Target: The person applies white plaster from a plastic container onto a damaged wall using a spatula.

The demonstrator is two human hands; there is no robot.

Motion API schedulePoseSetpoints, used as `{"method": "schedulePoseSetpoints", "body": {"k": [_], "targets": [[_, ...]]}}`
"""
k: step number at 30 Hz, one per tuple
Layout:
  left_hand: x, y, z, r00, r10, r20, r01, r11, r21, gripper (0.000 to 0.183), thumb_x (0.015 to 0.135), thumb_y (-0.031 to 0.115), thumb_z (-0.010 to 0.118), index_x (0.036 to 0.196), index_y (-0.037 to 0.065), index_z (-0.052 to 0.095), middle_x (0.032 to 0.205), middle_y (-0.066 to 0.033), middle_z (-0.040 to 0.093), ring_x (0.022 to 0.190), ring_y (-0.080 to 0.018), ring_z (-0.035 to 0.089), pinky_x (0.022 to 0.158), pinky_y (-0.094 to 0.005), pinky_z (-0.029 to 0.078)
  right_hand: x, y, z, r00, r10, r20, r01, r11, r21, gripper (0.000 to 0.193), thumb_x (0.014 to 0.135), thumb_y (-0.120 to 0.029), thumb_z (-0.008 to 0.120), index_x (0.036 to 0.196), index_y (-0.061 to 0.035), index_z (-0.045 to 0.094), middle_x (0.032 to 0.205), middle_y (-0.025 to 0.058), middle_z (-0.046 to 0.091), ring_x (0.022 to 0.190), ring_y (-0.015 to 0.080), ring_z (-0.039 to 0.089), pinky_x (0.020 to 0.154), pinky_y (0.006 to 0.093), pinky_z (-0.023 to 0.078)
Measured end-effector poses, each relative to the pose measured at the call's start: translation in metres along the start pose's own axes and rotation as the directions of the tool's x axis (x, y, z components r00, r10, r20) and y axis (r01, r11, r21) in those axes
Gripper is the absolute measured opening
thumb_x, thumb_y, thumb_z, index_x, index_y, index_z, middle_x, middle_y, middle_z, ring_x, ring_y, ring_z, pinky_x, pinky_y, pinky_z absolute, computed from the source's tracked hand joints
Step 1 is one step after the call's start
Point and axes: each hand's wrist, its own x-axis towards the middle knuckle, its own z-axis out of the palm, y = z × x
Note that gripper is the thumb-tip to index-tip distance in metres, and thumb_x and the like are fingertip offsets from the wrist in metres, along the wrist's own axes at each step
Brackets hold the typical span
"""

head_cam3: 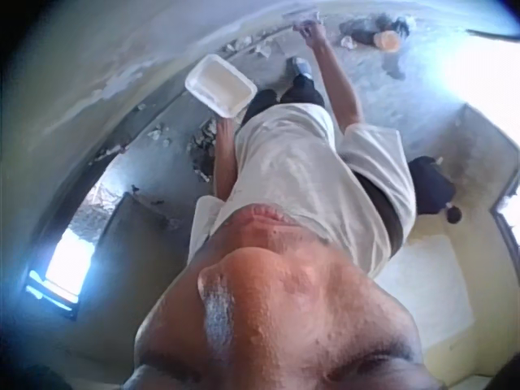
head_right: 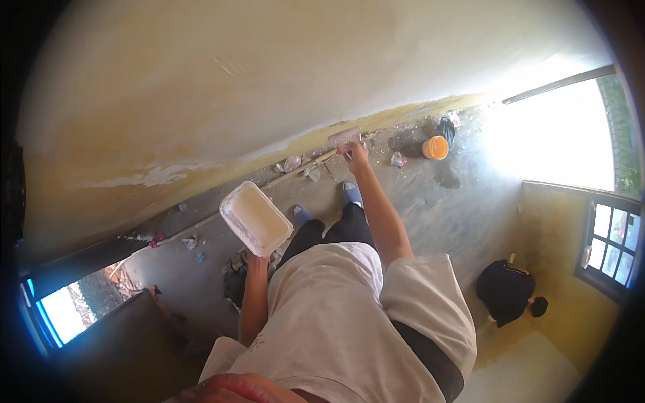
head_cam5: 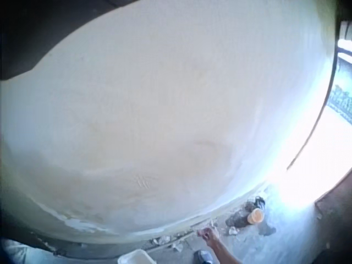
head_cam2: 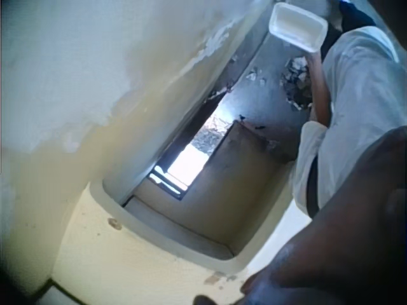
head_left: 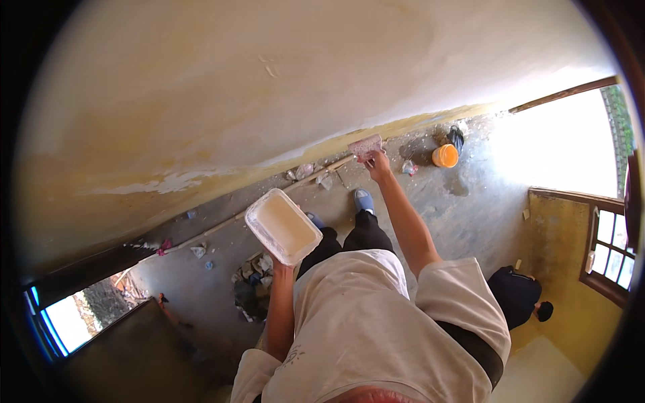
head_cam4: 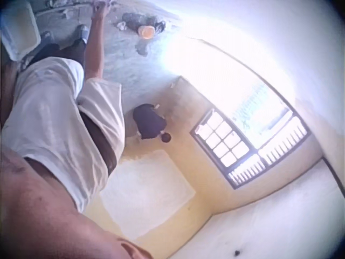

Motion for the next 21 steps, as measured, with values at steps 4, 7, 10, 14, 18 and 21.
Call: {"method": "schedulePoseSetpoints", "body": {"k": [4,7,10,14,18,21], "targets": [[-0.015,0.001,-0.008,0.992,0.07,-0.108,-0.059,0.993,0.102,0.064,0.095,0.05,0.042,0.146,0.014,0.03,0.147,-0.0148,0.037,0.132,-0.0313,0.041,0.103,-0.0512,0.042,0.057,0.021,-0.001,1.0,0.007,-0.018,-0.005,0.997,0.076,0.028,0.079,-0.003,0.054,0.106,-0.0082,0.05,0.094,0.0117,0.061,0.094,0.0288,0.063,0.08,0.0381,0.051],[-0.023,-0.006,-0.013,0.98,0.098,-0.175,-0.074,0.987,0.139,0.064,0.095,0.049,0.043,0.147,0.015,0.03,0.147,-0.0152,0.037,0.131,-0.031,0.042,0.102,-0.0507,0.044,0.066,0.019,0.012,0.999,-0.029,-0.038,0.033,0.991,0.132,0.027,0.081,-0.003,0.054,0.107,-0.0099,0.049,0.095,0.0114,0.061,0.091,0.0274,0.063,0.075,0.0359,0.052],[-0.02,-0.021,-0.005,0.972,0.106,-0.209,-0.079,0.988,0.13,0.064,0.095,0.05,0.043,0.146,0.015,0.03,0.146,-0.0152,0.037,0.131,-0.0309,0.042,0.101,-0.051,0.044,0.046,0.006,0.035,0.998,-0.031,-0.051,0.039,0.988,0.148,0.025,0.084,-0.004,0.054,0.107,-0.0104,0.049,0.096,0.0104,0.061,0.09,0.0253,0.062,0.074,0.0346,0.052],[-0.005,-0.043,0.012,0.972,0.123,-0.198,-0.104,0.989,0.104,0.063,0.095,0.05,0.042,0.146,0.014,0.031,0.146,-0.0152,0.038,0.13,-0.0309,0.043,0.101,-0.0516,0.044,0.007,-0.03,0.061,0.997,-0.059,0.05,0.049,0.98,0.191,0.017,0.088,-0.006,0.053,0.104,-0.0087,0.048,0.094,0.0084,0.06,0.091,0.0236,0.061,0.076,0.0335,0.052],[0.022,-0.056,0.023,0.983,0.117,-0.143,-0.11,0.992,0.057,0.063,0.095,0.051,0.041,0.146,0.014,0.032,0.145,-0.015,0.039,0.13,-0.0309,0.044,0.101,-0.052,0.043,-0.094,-0.094,0.116,0.986,-0.073,0.146,0.034,0.966,0.255,0.01,0.09,-0.005,0.052,0.1,-0.0063,0.049,0.091,0.0085,0.06,0.091,0.0239,0.062,0.078,0.0324,0.052],[0.046,-0.064,0.028,0.996,0.066,-0.065,-0.063,0.997,0.052,0.063,0.095,0.051,0.041,0.146,0.015,0.033,0.145,-0.0145,0.039,0.13,-0.031,0.044,0.102,-0.0523,0.043,-0.145,-0.145,0.141,0.938,-0.229,0.262,0.157,0.951,0.268,0.005,0.09,-0.004,0.052,0.096,-0.0033,0.051,0.092,0.0096,0.059,0.094,0.025,0.061,0.081,0.0319,0.053]]}}
